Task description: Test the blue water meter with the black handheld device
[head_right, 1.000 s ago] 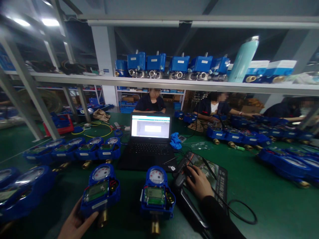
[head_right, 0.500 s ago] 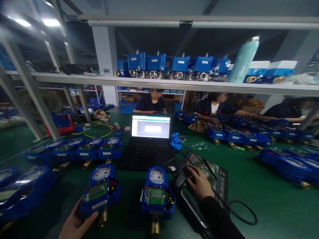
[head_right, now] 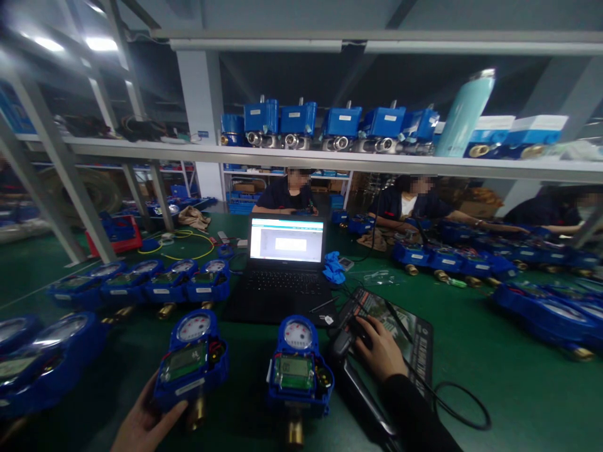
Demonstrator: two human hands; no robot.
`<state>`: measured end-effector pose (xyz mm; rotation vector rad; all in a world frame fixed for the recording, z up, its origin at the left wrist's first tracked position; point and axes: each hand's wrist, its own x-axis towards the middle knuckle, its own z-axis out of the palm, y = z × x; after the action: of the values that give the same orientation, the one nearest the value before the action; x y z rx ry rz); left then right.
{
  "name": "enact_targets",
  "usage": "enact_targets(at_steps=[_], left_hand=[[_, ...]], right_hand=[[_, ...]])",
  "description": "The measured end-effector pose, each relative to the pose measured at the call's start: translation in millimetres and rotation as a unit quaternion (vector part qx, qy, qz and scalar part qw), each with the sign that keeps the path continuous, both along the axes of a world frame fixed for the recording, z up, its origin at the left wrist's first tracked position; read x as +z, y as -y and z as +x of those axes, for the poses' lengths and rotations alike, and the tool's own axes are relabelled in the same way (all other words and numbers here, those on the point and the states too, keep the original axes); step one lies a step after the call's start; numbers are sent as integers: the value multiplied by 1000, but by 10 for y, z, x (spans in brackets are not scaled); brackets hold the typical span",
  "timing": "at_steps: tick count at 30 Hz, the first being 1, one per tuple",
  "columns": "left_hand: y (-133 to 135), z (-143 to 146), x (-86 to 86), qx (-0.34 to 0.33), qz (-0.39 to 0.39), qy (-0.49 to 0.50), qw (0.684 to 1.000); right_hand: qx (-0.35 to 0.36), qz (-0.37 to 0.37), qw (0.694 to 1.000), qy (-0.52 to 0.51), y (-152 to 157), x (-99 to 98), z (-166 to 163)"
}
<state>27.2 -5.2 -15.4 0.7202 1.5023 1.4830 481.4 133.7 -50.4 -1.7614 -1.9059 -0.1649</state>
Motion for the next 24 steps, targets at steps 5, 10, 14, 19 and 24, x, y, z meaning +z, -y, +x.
enact_targets(at_steps=[5, 10, 14, 19, 24], left_hand=[[27, 61, 74, 9, 11, 2, 1000], [30, 52, 104, 21, -3, 2, 1000], [30, 39, 106, 25, -16, -7, 1000], [24, 51, 97, 21, -7, 4, 1000], [19, 34, 69, 12, -21, 0, 1000]], right_hand=[[3, 0, 1000, 2, 2, 3, 8], [2, 6, 1000, -3, 1, -4, 13], [-1, 27, 1000, -8, -8, -29, 17], [-8, 12, 1000, -7, -19, -59, 19], [-14, 1, 1000, -5, -10, -40, 14]])
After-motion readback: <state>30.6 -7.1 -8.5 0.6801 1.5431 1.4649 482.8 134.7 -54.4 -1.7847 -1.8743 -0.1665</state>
